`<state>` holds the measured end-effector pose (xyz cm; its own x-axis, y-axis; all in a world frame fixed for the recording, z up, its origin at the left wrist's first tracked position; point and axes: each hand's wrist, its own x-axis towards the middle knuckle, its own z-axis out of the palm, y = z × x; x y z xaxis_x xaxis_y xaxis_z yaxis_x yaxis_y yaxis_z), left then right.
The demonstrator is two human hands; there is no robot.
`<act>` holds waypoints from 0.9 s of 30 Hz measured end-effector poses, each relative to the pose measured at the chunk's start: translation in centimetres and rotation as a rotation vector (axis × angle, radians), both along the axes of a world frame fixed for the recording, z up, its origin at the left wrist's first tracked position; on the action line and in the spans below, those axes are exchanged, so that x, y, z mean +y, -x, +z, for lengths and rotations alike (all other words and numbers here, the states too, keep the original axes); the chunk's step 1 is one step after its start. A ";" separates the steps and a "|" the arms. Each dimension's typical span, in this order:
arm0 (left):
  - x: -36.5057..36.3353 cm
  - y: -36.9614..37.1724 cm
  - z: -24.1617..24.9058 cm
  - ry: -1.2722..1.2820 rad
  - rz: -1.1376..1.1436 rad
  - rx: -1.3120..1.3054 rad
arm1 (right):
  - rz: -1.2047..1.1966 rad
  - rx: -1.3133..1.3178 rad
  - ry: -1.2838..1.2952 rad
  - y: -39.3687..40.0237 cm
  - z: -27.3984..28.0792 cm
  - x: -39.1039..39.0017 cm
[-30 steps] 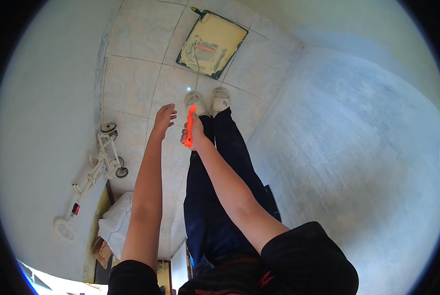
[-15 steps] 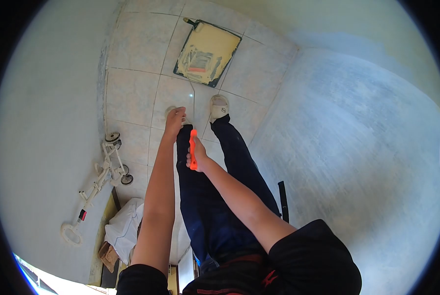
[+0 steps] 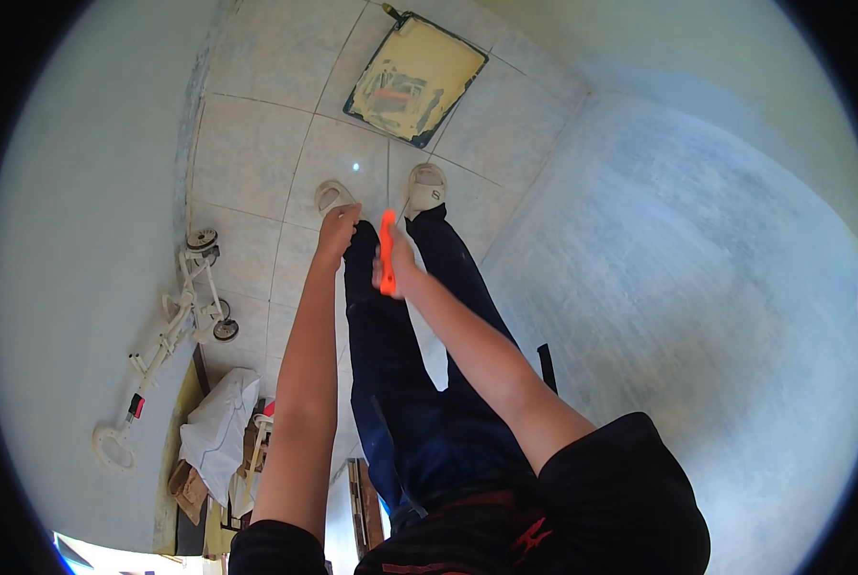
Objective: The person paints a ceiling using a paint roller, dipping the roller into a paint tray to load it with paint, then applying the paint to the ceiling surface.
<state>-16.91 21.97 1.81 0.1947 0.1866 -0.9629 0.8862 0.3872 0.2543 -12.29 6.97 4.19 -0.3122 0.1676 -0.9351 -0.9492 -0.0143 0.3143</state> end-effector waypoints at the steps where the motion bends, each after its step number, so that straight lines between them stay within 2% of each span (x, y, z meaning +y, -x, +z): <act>1: 0.3 0.4 -0.2 -0.003 0.020 -0.007 | -0.028 -0.083 -0.012 -1.5 -0.3 1.3; 4: 1.3 1.6 -0.5 -0.002 0.044 -0.009 | -0.036 -0.074 0.036 -2.1 -0.4 2.8; 6: 1.9 2.1 -0.6 -0.001 0.059 -0.003 | -0.027 -0.062 0.028 0.5 0.8 1.6; 8: 2.5 2.8 -0.8 0.006 0.025 0.018 | 0.168 -0.079 0.102 3.5 2.0 0.3; 9: 2.8 3.1 -1.0 0.005 0.028 0.018 | 0.182 -0.078 0.099 4.2 1.9 -0.3; 16: 4.4 4.7 -2.0 -0.011 0.041 -0.012 | 0.116 -0.180 0.015 1.1 0.8 1.2; 27: 4.6 5.4 -2.4 -0.016 0.035 -0.010 | 0.095 -0.155 0.061 1.1 -1.2 3.3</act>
<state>-22.28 26.58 -0.60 0.1973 0.2087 -0.9579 0.8694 0.4142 0.2693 -13.39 10.31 2.97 -0.1756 0.0854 -0.9808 -0.9816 -0.0914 0.1677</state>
